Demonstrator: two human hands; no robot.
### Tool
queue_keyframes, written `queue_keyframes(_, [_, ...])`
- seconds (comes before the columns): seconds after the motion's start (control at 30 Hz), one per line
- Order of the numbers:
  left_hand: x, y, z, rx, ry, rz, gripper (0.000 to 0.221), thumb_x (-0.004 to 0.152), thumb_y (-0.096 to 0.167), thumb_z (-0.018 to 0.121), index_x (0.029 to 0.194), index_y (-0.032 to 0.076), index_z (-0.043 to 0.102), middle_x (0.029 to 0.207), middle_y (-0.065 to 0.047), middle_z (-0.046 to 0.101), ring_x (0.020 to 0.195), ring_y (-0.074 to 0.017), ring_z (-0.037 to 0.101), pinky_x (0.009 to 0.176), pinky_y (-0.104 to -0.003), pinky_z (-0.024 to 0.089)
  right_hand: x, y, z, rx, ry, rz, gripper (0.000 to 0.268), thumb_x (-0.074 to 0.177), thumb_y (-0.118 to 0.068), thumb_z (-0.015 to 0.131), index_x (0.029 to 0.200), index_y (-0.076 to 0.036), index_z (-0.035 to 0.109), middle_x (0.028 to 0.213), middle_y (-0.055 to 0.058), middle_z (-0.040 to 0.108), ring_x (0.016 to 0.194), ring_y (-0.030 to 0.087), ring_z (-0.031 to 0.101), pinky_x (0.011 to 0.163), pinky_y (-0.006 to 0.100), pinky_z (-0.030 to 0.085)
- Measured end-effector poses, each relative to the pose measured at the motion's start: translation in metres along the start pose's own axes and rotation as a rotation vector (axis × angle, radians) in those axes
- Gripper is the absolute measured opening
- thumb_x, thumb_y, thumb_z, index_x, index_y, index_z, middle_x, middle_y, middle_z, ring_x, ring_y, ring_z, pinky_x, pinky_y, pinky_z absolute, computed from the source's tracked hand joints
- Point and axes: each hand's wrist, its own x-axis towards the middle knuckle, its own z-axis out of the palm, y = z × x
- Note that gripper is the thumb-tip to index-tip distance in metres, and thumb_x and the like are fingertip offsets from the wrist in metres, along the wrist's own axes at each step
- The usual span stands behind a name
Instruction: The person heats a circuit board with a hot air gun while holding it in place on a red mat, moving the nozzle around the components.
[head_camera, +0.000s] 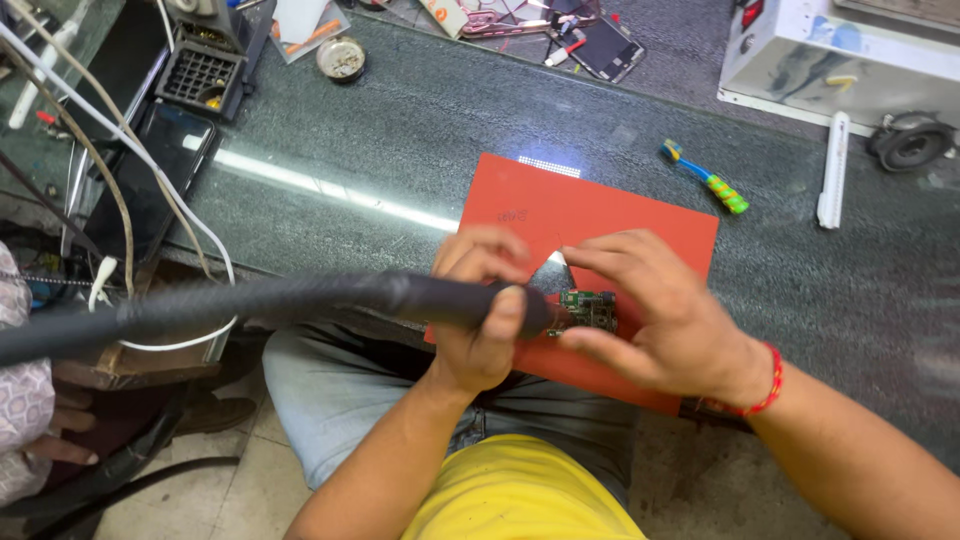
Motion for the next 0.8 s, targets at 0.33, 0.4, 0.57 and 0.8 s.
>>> queue_keyframes(0.33, [0.064,0.016,0.01,-0.105,-0.326,-0.025,0.023,0.102,0.028,0.067,0.094,0.007,0.062,0.109,-0.008,0.062,0.11,-0.0217,0.057,0.101,-0.039,0.044,0.037,-0.016,0.011,0.315,0.021,0.149,0.086,0.085,-0.007,0.07,0.16,0.001,0.028,0.159,0.019,0.042,0.148,0.034,0.045,0.119,0.043,0.04])
queue_keyframes(0.4, [0.065,0.011,0.011,0.02,-0.34,-0.025,0.024,0.098,0.028,0.07,0.102,0.005,0.066,0.116,-0.01,0.059,0.118,-0.0265,0.051,0.107,-0.045,0.042,0.038,-0.009,0.018,0.882,0.001,0.344,0.086,0.096,-0.01,0.064,0.166,-0.003,0.015,0.161,0.011,0.037,0.147,0.02,0.042,0.117,0.037,0.043])
queue_keyframes(0.57, [0.062,0.002,0.005,-0.509,-0.472,-0.162,0.054,0.095,0.041,0.07,0.134,0.008,0.051,0.137,-0.009,0.043,0.127,-0.0235,0.044,0.109,-0.044,0.04,0.014,0.009,0.031,1.111,0.003,0.423,0.08,0.095,-0.011,0.06,0.163,-0.009,0.017,0.127,0.008,0.05,0.105,0.015,0.058,0.085,0.032,0.053])
queue_keyframes(0.8, [0.042,-0.007,0.014,-0.187,-0.445,0.09,0.033,0.098,0.036,0.067,0.104,0.005,0.077,0.154,-0.016,0.047,0.134,-0.0255,0.044,0.119,-0.045,0.034,-0.011,0.0,0.05,1.448,0.047,0.509,0.065,0.098,-0.009,0.064,0.158,-0.003,0.039,0.105,0.013,0.055,0.09,0.019,0.058,0.075,0.031,0.047])
